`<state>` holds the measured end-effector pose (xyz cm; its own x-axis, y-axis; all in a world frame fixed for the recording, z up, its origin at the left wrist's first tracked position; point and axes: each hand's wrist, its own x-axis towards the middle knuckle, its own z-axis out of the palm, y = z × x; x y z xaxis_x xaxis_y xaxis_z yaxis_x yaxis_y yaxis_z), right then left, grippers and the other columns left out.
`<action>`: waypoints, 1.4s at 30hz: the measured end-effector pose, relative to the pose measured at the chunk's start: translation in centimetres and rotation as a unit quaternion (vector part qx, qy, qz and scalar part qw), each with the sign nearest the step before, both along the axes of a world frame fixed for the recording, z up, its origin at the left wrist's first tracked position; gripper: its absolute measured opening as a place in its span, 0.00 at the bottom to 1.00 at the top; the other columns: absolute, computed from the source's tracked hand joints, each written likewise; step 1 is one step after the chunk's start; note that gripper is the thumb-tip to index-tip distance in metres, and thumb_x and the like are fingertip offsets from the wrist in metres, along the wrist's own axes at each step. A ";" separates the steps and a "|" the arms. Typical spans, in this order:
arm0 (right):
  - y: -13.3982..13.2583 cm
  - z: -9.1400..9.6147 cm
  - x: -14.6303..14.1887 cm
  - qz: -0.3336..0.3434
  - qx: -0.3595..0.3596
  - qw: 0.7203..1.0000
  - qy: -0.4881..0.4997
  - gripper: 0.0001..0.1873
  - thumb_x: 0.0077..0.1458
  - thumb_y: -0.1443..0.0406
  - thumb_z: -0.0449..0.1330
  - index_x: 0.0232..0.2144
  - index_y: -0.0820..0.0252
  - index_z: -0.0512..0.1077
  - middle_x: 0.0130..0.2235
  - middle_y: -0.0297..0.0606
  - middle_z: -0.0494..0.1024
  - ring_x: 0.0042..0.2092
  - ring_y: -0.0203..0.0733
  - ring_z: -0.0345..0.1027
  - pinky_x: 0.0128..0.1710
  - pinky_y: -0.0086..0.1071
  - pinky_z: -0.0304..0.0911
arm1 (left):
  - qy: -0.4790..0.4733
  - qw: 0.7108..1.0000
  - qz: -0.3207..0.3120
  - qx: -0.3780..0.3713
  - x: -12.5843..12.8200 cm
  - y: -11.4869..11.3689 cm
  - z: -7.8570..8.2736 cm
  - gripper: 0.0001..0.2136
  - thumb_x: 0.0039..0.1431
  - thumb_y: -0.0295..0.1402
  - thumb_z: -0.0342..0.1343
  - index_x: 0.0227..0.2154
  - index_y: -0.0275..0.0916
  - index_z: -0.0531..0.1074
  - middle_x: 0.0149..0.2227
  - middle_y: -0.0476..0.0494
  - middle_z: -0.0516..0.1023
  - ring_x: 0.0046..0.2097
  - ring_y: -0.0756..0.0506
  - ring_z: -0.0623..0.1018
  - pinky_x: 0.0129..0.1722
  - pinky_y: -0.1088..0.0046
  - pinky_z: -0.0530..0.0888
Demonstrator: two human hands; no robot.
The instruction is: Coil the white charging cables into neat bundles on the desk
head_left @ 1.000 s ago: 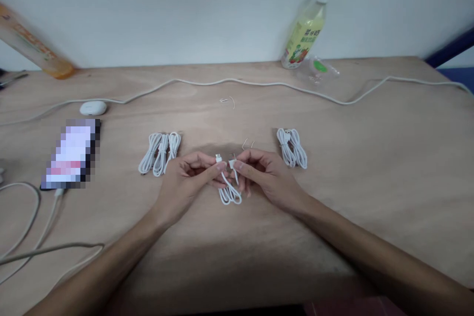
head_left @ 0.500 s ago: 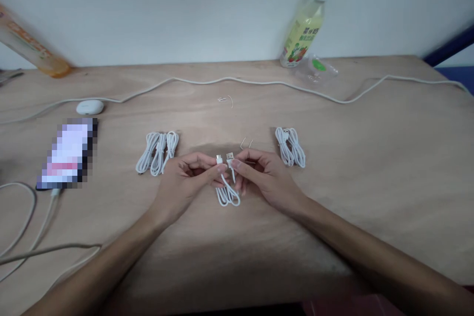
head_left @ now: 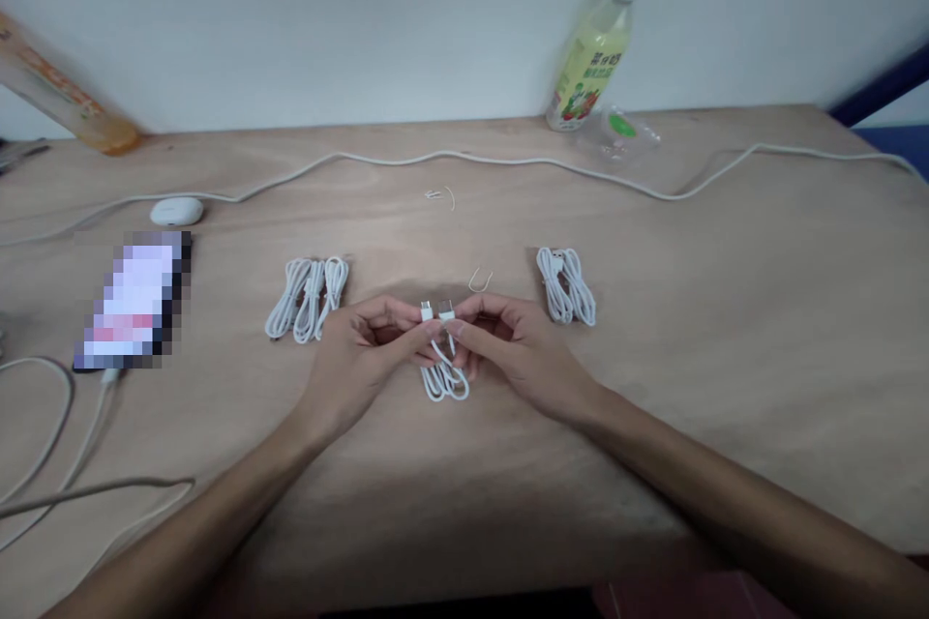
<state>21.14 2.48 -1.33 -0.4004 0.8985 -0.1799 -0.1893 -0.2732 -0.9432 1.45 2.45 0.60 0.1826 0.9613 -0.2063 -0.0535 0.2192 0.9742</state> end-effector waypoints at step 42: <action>-0.1 -0.2 -0.1 -0.004 -0.004 1.000 0.015 0.19 0.58 0.49 0.74 0.36 0.56 0.78 0.26 0.29 0.78 0.25 0.34 0.70 0.26 0.29 0.68 | 0.024 1.000 -0.008 -0.002 -0.1 0.0 0.0 0.10 0.53 0.36 0.76 0.32 0.38 0.82 0.31 0.45 0.89 0.30 0.46 0.86 0.35 0.72 0.86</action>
<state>21.03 2.37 -1.53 -0.3988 0.8999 -0.1762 -0.2191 -0.2801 -0.9346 1.33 2.47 0.64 0.1881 0.9575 -0.2188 -0.0037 0.2235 0.9747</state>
